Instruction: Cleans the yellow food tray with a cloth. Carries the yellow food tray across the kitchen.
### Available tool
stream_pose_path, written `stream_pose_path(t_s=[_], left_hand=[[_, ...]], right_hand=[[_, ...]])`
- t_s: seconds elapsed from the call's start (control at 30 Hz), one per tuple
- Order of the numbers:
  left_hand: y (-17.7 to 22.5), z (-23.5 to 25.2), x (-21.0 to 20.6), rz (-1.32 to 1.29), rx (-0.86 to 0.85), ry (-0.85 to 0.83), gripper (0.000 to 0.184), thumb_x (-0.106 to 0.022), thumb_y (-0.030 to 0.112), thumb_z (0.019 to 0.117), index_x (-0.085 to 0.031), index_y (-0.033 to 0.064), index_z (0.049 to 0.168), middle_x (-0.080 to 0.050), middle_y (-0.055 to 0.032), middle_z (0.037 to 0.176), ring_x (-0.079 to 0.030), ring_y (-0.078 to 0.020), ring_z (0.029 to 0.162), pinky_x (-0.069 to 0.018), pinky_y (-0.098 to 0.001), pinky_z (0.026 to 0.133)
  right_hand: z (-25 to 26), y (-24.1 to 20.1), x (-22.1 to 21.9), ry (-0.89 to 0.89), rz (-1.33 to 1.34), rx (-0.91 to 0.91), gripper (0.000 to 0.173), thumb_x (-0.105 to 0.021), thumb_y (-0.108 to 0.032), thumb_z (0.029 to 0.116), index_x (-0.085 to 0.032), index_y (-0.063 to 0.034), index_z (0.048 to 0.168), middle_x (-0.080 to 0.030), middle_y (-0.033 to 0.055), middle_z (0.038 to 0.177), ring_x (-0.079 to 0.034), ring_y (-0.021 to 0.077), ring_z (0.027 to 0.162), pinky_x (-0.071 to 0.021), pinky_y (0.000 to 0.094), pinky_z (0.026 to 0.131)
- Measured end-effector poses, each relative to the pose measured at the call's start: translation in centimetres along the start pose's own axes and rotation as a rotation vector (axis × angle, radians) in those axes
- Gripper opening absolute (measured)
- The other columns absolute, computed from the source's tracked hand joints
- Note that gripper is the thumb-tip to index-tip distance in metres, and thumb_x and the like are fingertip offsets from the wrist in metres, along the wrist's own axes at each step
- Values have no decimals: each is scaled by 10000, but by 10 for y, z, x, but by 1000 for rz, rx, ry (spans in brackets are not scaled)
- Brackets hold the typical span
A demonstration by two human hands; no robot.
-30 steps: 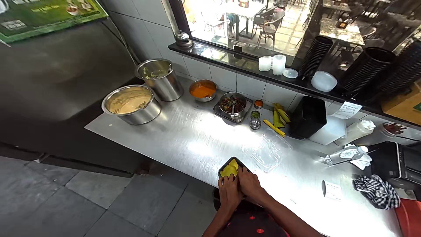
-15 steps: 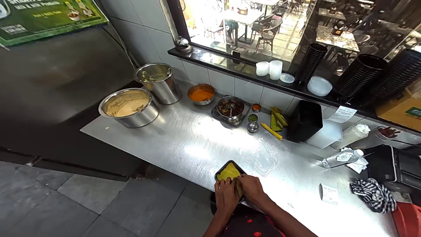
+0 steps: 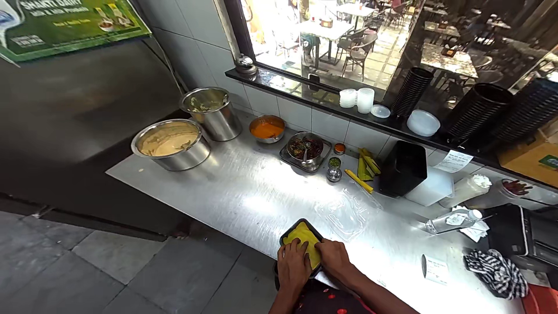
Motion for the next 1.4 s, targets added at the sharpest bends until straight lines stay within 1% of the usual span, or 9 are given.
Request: stream_pose_path(t_s=[0.2,0.47,0.67,0.87,0.97,1.03,1.1,1.2,1.4], left_hand=[[-7,3,0,-12,-1,26,425,-544,420,912,-723,273,1268,-660,-25,1279,-609,-245,1175,-366,-527,1110],[-23,3,-10,-129,-166,150,354,-493,449,1000,-782,289,1128,-694,6,1233,-598,-233,1220,-363,-545,1124],[-12,11,5,-29,-69,-47,429,-609,569,874,-731,294,1180,-661,22,1262,-568,-222,1241,-331,-533,1139],[-4,11,18,-14,-19,-217,673,-660,669,793,-659,253,1323,-495,-81,1526,-458,-306,1395,-266,-551,1191],[0,8,23,-42,5,-276,751,-694,663,778,-621,223,1382,-340,-122,1644,-317,-324,1511,-174,-531,1244],[1,8,23,-32,3,-294,780,-700,647,778,-594,212,1417,-316,-135,1655,-276,-326,1533,-139,-540,1254],[3,9,26,-4,-5,-322,809,-723,582,771,-559,187,1458,-306,-146,1658,-280,-340,1531,-136,-555,1249],[7,13,30,46,1,-402,901,-736,516,774,-464,95,1523,-276,-171,1665,-263,-350,1537,-122,-556,1253],[13,20,33,94,36,-463,845,-715,399,807,-445,42,1524,-308,-185,1648,-288,-355,1525,-142,-566,1247]], right_hand=[[-2,4,-2,18,-5,37,266,-484,-106,980,-709,-106,1122,-693,154,1124,-701,336,945,-562,532,755],[-3,15,-9,-15,62,101,218,-525,-91,967,-702,-50,1086,-673,178,1151,-689,353,994,-569,533,819],[-3,13,-4,-52,30,112,206,-540,-61,950,-694,-36,1085,-664,184,1171,-686,360,1009,-573,535,823],[-7,5,1,-16,-67,78,215,-535,-22,941,-692,-27,1087,-642,188,1237,-671,368,1031,-575,515,754],[-10,-5,2,149,-180,121,169,-554,7,910,-699,-12,995,-627,174,1252,-645,339,1078,-575,449,692],[-3,-8,-6,303,-213,219,152,-585,-16,896,-712,-42,976,-663,145,1173,-652,299,1067,-569,421,762],[4,-14,-11,265,-125,273,253,-577,-6,913,-697,-19,1135,-647,163,1281,-629,308,1176,-549,431,931],[13,-22,-11,5,82,205,515,-582,35,912,-518,70,1422,-437,245,1557,-448,365,1439,-430,451,1159],[15,-29,-15,-57,49,160,509,-554,-5,951,-483,89,1447,-347,267,1612,-394,400,1474,-463,491,1123]])
Point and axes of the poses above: each hand's wrist, its own z-axis towards the middle knuckle, its own x-axis out of the back of the hand, y = z × x, the point moved 1 cm from there along z, towards the middle knuckle
